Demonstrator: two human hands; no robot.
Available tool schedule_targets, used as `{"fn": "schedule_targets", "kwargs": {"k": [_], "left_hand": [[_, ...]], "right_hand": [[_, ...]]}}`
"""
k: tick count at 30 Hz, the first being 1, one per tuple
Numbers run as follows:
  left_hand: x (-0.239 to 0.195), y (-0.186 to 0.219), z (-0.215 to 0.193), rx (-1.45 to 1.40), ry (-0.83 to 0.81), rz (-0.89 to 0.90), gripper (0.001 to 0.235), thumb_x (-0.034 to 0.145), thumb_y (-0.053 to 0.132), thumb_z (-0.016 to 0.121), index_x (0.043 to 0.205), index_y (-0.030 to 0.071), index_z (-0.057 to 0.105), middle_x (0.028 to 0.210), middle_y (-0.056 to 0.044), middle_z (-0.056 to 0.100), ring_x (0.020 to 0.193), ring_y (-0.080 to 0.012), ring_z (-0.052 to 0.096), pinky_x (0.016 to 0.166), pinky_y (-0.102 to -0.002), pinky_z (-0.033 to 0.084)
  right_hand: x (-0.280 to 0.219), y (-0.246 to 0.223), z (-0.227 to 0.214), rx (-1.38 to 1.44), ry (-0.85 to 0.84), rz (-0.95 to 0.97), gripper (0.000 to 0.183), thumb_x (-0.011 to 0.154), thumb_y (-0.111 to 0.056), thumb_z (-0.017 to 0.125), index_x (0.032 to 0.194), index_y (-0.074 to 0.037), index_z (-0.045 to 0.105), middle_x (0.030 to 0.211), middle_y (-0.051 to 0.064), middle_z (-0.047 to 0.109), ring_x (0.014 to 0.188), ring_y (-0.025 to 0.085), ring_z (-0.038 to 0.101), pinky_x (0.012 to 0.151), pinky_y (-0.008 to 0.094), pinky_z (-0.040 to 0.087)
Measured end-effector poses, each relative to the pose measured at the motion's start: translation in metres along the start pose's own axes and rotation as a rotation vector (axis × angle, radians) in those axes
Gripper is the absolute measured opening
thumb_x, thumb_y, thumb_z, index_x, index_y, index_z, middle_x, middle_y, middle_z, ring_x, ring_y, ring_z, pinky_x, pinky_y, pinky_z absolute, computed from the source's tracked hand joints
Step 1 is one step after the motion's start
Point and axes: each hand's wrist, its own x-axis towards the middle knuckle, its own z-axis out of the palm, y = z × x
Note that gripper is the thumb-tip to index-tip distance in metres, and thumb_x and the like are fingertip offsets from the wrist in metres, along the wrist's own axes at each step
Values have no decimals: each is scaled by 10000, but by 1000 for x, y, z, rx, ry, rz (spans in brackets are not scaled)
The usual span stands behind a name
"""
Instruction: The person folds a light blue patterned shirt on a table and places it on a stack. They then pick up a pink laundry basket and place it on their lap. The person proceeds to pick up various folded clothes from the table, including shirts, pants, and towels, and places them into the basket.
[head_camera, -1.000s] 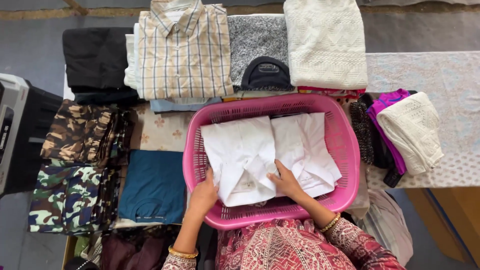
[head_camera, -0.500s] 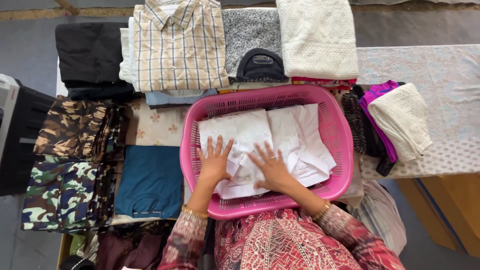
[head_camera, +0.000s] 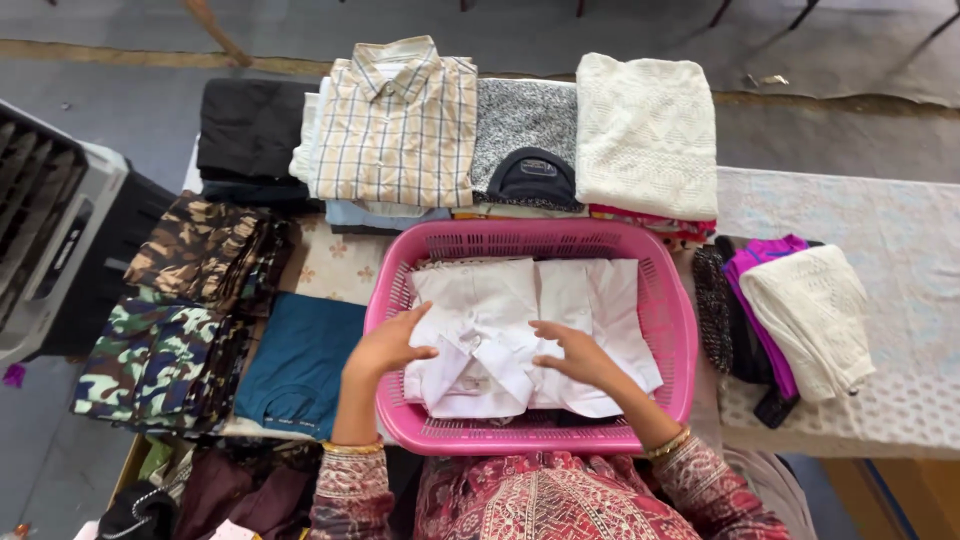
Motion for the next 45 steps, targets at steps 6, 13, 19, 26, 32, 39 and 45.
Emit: {"fn": "schedule_targets", "kwargs": {"k": [6, 13, 19, 26, 32, 39, 45], "left_hand": [[31, -50, -61, -342, 85, 202, 909, 844, 453, 781, 1580, 173, 327, 1479, -189, 544, 1333, -367, 542, 1097, -459, 442], [125, -96, -106, -1402, 509, -89, 685, 915, 295, 747, 1519, 177, 446, 1279, -107, 600, 1153, -215, 571, 928, -466, 494], [203, -150, -96, -1710, 712, -207, 670, 881, 191, 767, 1452, 188, 415, 1265, -49, 496, 1153, -209, 525, 855, -472, 517], [221, -157, -147, -1772, 500, -249, 505, 920, 271, 773, 1372, 129, 598, 1102, -39, 679, 892, -187, 609, 753, -436, 498], [245, -153, -172, -1932, 410, -40, 555, 844, 240, 838, 1305, 16, 624, 1169, -103, 724, 1036, -236, 700, 834, -396, 596], [173, -107, -174, -1778, 114, 27, 530, 822, 158, 792, 1310, 49, 618, 1128, -85, 717, 962, -240, 685, 735, -403, 553], [127, -127, -67, -1882, -177, 357, 539, 930, 234, 745, 1376, -11, 567, 1240, -131, 703, 1050, -236, 700, 880, -372, 585]], "right_hand": [[91, -27, -28, 281, 19, -68, 586, 863, -221, 769, 1415, -143, 588, 1279, 112, 736, 1190, 223, 703, 977, 348, 577], [240, -55, 1, 1301, 228, 147, 600, 936, -127, 719, 1477, -94, 463, 1303, 126, 644, 1183, 252, 649, 972, 424, 565], [293, -79, 37, 1628, 718, 186, 664, 906, -77, 697, 1442, -165, 316, 1252, 125, 592, 1106, 262, 620, 919, 463, 558], [304, -84, 8, 1504, 718, 336, 476, 951, -260, 756, 1294, -81, 478, 1050, 75, 648, 945, 229, 665, 766, 422, 514], [312, -95, -31, 1407, 806, 320, 478, 910, -188, 760, 1313, -63, 536, 953, 55, 679, 740, 178, 638, 606, 316, 536], [257, -62, -74, 1283, 535, 182, 757, 807, 45, 735, 1506, -77, 470, 966, 70, 680, 720, 132, 607, 533, 275, 451], [112, -100, -95, 1152, 247, -29, 784, 815, 50, 744, 1535, -1, 439, 1354, 70, 642, 1165, 144, 659, 969, 288, 559]]}}
